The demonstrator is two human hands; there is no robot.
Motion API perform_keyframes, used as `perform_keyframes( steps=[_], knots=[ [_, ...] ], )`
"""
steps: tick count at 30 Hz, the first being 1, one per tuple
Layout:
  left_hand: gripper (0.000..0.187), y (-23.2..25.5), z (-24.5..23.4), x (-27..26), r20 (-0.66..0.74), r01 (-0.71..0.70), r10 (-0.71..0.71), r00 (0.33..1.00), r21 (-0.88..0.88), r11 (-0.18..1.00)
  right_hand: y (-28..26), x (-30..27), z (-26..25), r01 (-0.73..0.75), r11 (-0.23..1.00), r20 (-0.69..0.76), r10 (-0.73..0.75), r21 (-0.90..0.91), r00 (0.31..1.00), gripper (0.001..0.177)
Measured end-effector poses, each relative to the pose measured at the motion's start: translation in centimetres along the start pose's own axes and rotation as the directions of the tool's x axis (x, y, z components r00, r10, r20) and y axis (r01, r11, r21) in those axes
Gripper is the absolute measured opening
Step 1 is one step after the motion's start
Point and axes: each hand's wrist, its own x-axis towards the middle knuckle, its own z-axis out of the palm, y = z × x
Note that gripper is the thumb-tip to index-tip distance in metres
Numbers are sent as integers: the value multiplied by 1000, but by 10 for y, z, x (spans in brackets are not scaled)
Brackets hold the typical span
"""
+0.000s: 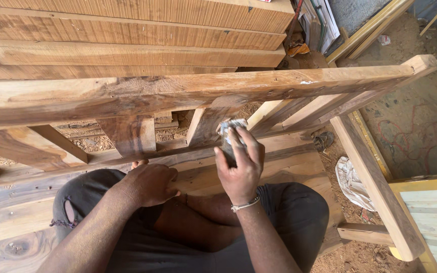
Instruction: The person sands the surface of a wooden headboard using a piece of sandpaper held by hand.
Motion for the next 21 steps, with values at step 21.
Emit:
perform_keyframes(
  steps=[21],
  knots=[
    [40,5,-5,2,23,-27,27,999,22,999,14,-23,38,-59,991,285,91,-118,954,43]
  ],
)
